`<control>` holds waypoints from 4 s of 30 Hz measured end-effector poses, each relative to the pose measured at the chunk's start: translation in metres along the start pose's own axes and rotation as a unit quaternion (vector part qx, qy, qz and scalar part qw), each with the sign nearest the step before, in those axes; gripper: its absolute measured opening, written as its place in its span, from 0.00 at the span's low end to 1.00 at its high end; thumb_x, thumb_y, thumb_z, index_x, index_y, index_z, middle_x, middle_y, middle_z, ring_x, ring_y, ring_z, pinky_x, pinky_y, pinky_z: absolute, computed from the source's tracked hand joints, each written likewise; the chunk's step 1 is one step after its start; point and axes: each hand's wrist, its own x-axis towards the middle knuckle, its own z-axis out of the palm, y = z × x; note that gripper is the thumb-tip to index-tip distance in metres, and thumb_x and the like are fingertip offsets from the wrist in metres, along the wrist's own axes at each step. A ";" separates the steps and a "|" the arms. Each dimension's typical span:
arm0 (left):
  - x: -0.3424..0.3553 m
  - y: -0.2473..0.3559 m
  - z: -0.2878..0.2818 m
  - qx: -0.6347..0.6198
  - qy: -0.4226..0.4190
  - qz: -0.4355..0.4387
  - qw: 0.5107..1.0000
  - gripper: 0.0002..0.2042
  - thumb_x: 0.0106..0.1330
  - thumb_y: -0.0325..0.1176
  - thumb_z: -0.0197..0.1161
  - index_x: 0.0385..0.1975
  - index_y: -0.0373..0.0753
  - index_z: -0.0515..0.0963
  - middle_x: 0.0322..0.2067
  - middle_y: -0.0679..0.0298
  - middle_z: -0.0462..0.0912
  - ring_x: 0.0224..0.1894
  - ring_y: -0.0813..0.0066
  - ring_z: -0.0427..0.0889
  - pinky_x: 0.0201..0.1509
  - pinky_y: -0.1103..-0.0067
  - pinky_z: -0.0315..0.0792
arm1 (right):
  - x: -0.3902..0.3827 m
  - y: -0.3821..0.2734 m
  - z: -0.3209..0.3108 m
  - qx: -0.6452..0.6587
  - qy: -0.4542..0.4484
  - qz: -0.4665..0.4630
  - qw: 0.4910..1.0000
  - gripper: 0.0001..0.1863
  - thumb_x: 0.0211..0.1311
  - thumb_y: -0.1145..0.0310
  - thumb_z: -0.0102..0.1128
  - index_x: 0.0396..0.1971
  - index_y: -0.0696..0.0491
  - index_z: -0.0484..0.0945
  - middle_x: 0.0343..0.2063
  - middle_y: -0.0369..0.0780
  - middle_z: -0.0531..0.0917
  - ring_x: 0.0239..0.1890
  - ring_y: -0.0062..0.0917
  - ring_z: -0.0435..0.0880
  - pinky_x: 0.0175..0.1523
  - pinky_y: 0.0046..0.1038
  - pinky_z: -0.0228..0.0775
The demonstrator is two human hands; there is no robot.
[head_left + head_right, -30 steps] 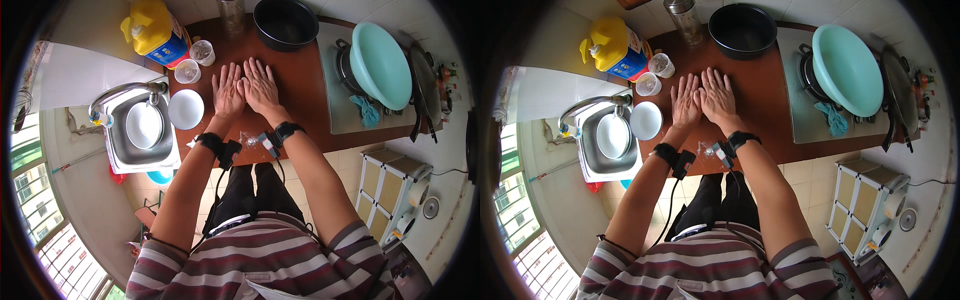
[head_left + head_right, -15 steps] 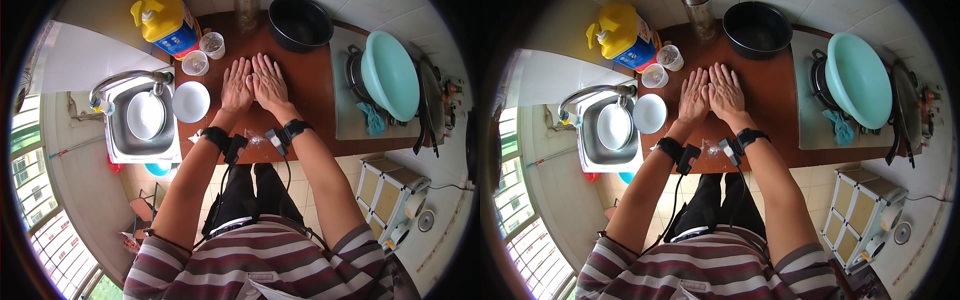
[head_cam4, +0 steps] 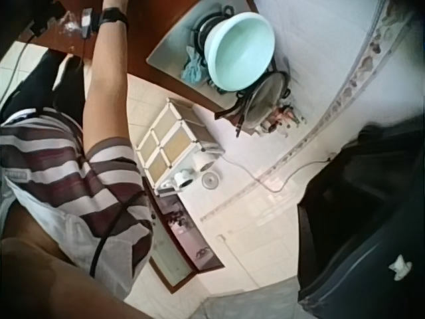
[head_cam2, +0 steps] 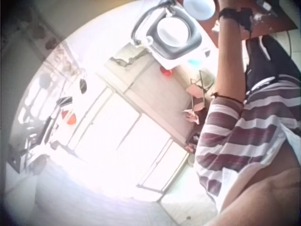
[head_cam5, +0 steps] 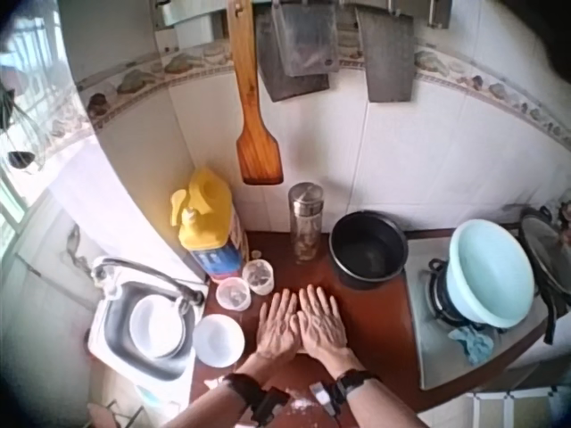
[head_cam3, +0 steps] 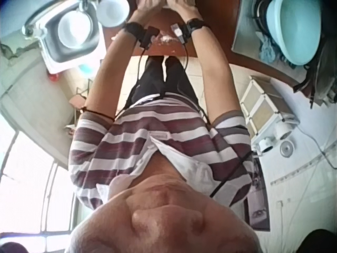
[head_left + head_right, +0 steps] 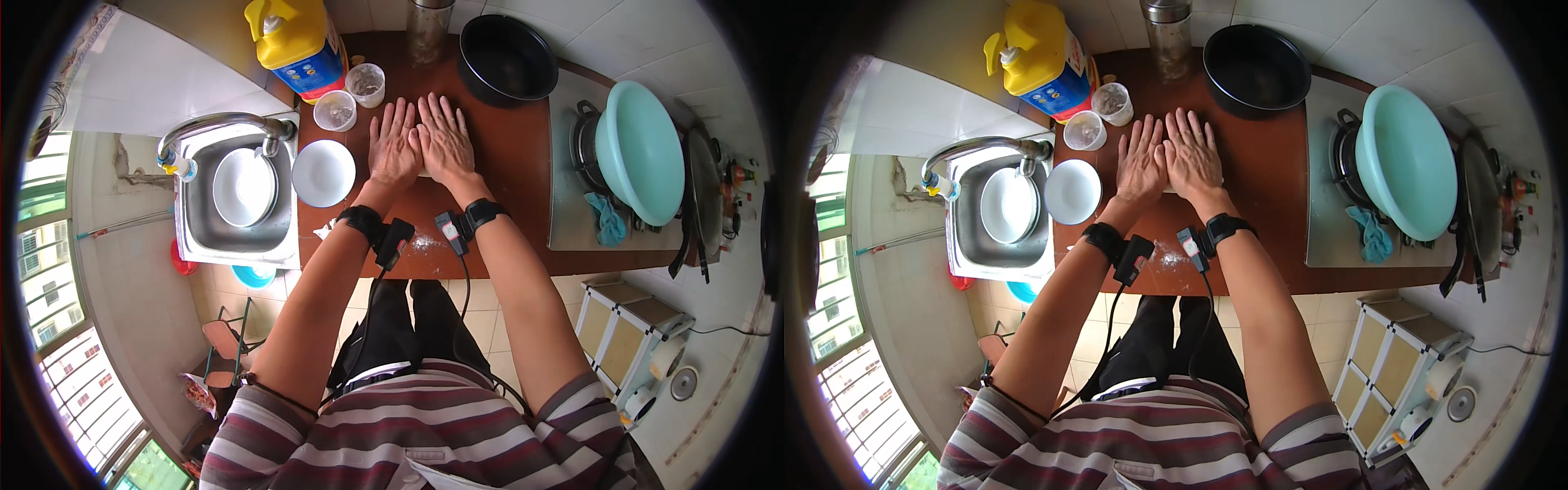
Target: Kneading dough on a counter, washing a pot in the sink, and putting away a bag of flour.
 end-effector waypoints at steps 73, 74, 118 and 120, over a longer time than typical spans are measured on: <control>-0.108 0.020 -0.025 -0.006 -0.066 -0.020 0.998 0.27 0.70 0.41 0.40 0.68 0.40 0.56 0.69 0.59 0.57 0.72 0.61 0.50 0.72 0.57 0.40 | -0.099 -0.044 -0.024 0.015 -0.100 -0.014 0.995 0.28 0.71 0.59 0.36 0.68 0.53 0.56 0.69 0.40 0.56 0.72 0.33 0.51 0.74 0.43 0.36; -0.085 0.015 -0.016 0.020 -0.032 -0.030 0.999 0.27 0.70 0.41 0.40 0.68 0.40 0.57 0.69 0.59 0.56 0.72 0.61 0.49 0.72 0.58 0.40 | -0.074 -0.037 -0.015 -0.011 -0.075 -0.005 0.997 0.28 0.70 0.59 0.36 0.68 0.53 0.56 0.69 0.40 0.56 0.72 0.33 0.50 0.74 0.43 0.36; -0.049 0.028 -0.039 -0.334 -0.095 -0.193 0.918 0.22 0.57 0.33 0.68 0.51 0.35 0.74 0.34 0.59 0.82 0.34 0.71 0.83 0.42 0.76 0.77 | -0.050 -0.018 -0.058 0.432 0.109 0.204 0.872 0.19 0.54 0.74 0.64 0.47 0.58 0.79 0.43 0.46 0.84 0.46 0.30 0.83 0.53 0.28 0.72; -0.048 0.010 -0.024 -0.423 -0.098 -0.222 0.873 0.21 0.58 0.35 0.67 0.50 0.34 0.74 0.34 0.60 0.82 0.34 0.71 0.83 0.41 0.76 0.78 | -0.055 -0.036 -0.054 0.429 0.071 0.191 0.880 0.19 0.62 0.70 0.57 0.54 0.55 0.75 0.50 0.48 0.80 0.52 0.38 0.80 0.56 0.32 0.70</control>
